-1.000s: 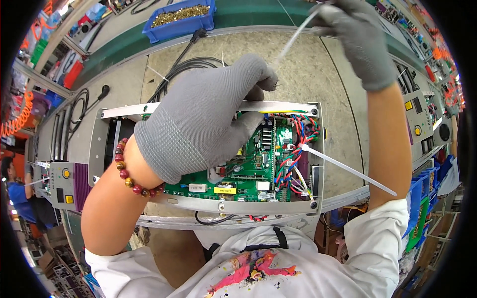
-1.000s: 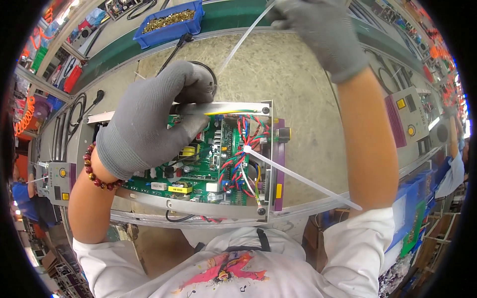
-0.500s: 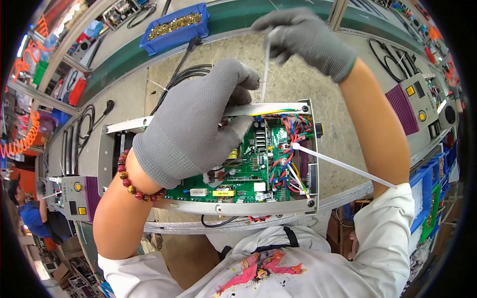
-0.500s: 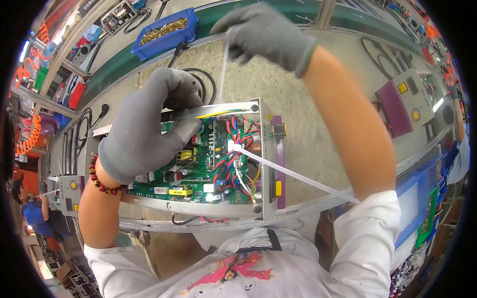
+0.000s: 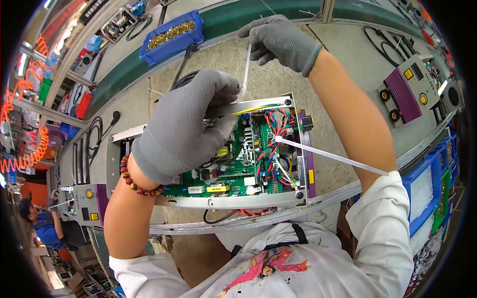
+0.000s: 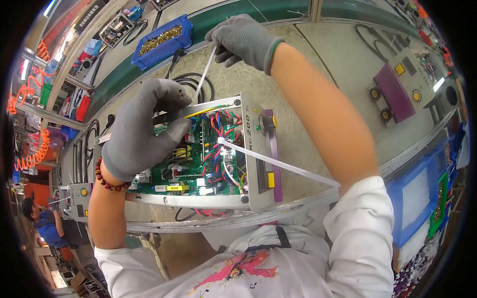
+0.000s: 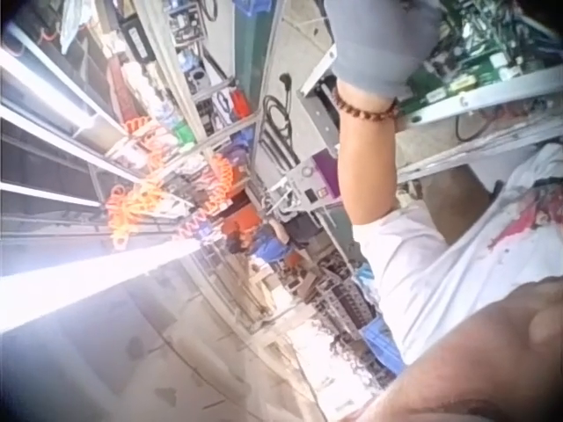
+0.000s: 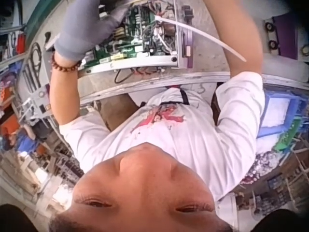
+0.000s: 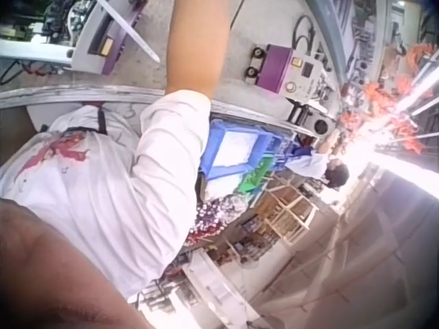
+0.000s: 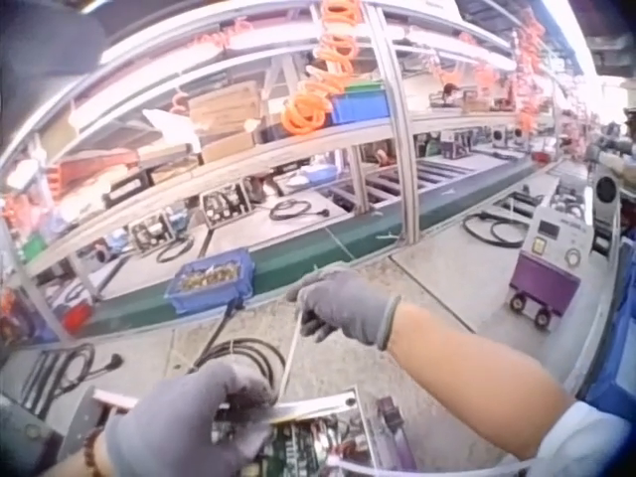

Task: Assembling the internal wiring and components of an electronic inverter or welding unit on a workshop production line.

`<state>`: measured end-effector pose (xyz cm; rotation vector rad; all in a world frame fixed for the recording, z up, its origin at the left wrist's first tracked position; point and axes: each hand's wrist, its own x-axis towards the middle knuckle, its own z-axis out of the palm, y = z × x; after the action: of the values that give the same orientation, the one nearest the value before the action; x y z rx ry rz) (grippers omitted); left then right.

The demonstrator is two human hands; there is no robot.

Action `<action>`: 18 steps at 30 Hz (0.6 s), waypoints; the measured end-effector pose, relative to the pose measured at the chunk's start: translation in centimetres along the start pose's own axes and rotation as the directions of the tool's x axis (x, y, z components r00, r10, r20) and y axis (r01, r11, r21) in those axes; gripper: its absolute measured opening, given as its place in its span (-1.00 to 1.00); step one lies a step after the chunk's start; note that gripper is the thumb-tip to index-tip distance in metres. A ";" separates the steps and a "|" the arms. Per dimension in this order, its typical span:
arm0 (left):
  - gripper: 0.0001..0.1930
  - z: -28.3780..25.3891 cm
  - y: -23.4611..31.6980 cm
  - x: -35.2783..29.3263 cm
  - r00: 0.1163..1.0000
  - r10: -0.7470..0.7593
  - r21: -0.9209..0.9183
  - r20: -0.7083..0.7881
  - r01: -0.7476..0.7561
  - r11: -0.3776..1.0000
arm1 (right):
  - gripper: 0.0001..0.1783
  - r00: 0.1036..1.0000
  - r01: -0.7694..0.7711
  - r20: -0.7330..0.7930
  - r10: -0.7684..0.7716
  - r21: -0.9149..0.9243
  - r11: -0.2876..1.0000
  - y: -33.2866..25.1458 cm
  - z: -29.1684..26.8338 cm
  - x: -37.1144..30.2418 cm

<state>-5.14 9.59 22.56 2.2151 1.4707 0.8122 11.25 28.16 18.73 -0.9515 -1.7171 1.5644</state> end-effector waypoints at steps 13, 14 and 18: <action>-0.64 0.0 0.3 0.1 1.000 -0.021 0.024 0.008 0.021 0.999 | -0.60 0.970 -0.095 0.225 0.098 -0.025 0.995 0.2 1.9 0.2; -0.64 0.0 0.3 0.1 1.000 -0.018 0.020 0.007 0.018 1.000 | -0.58 0.970 -0.131 0.207 0.126 0.012 0.991 0.2 2.2 0.0; -0.67 0.0 0.4 0.1 1.000 -0.021 0.064 0.008 0.021 0.998 | -0.61 0.939 -0.135 0.317 0.134 -0.020 0.991 0.2 2.7 -1.2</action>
<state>-4.83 9.53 22.83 2.2421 1.5335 0.7583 9.63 25.67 18.27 -0.8666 -1.8992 1.8939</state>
